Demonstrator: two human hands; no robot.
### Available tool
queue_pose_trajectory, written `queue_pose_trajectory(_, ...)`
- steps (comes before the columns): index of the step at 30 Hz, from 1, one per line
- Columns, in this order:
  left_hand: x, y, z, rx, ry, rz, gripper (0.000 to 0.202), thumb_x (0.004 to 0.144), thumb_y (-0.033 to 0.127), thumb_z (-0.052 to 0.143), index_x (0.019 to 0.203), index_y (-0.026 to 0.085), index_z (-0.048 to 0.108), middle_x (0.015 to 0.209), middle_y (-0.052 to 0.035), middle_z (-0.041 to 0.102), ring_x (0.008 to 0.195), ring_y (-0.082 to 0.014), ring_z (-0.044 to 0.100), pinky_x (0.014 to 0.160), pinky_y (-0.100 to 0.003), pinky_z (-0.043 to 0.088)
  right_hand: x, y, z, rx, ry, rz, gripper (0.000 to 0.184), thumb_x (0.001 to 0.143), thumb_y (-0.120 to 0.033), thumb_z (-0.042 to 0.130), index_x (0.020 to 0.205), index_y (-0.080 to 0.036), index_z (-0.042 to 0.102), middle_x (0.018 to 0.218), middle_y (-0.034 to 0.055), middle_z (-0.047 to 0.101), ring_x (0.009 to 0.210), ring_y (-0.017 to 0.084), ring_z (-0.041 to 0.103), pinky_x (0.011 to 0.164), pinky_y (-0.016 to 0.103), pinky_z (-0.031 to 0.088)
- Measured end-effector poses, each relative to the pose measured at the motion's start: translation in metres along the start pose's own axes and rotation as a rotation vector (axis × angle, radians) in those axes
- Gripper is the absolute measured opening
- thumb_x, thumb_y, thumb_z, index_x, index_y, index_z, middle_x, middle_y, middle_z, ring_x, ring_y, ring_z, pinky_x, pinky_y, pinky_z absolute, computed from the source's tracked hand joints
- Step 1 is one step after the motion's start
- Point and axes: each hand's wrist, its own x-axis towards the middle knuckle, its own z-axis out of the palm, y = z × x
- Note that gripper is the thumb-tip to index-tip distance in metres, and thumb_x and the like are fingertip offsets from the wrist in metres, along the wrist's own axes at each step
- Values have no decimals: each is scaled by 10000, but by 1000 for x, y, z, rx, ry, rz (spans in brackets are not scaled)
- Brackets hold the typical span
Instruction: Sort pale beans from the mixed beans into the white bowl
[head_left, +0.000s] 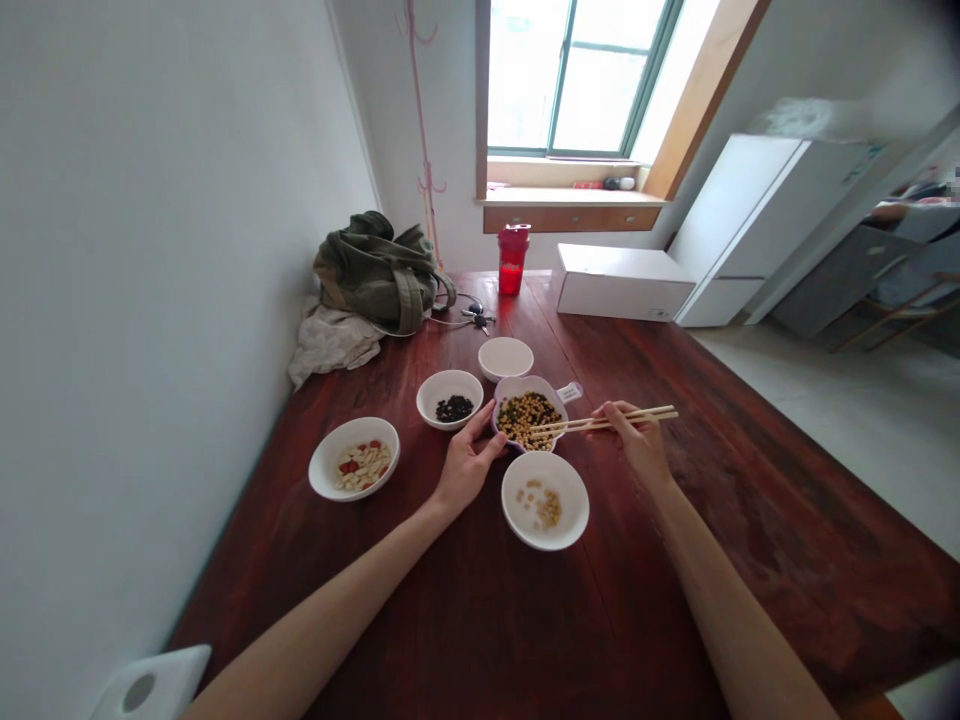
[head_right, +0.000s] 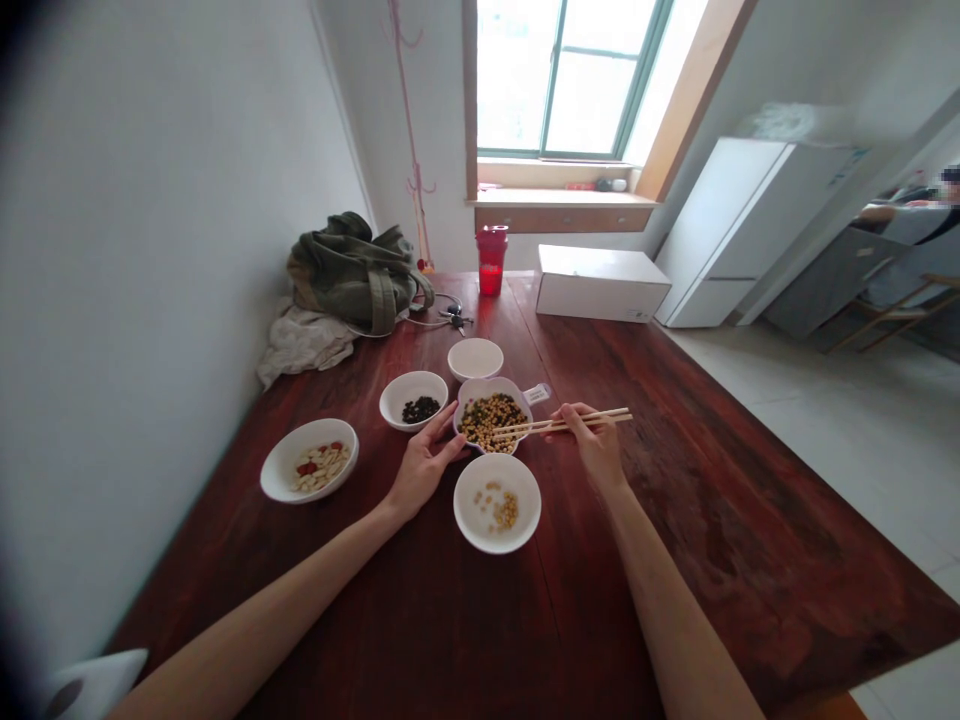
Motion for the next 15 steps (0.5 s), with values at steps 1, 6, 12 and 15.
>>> queue_pose_trajectory(1,0,0,0,3,2,-2,691,858,274,761,1503,232,516,1555,-121,504,1299,-339,605,989,-478,611,0,-1,0,-6,-1,4,312,730,-502,850,763,-203,766,716,50,767,692,238,763,596,330,667)
queue_pose_trajectory(6,1,-4,-2,5,21,8,691,851,301,775,1492,218,529,1538,-132,523,1283,-334,615,933,-438,641,0,-4,-1,-44,-11,-4,280,732,-475,853,743,-211,764,713,47,771,717,249,774,628,342,673)
queue_pose_trajectory(12,3,-12,-5,-40,28,-30,759,842,342,788,1523,200,485,1397,-140,649,1133,-298,701,892,-459,656,-3,-11,2,-98,-38,-24,244,738,-452,851,729,-225,762,732,44,780,744,261,781,627,348,676)
queue_pose_trajectory(15,3,-12,-5,-41,23,-27,748,847,329,782,1521,198,486,1437,-149,618,1179,-312,682,924,-474,641,-4,-10,4,-104,-48,-28,246,732,-451,857,744,-222,770,736,46,782,747,261,779,613,337,671)
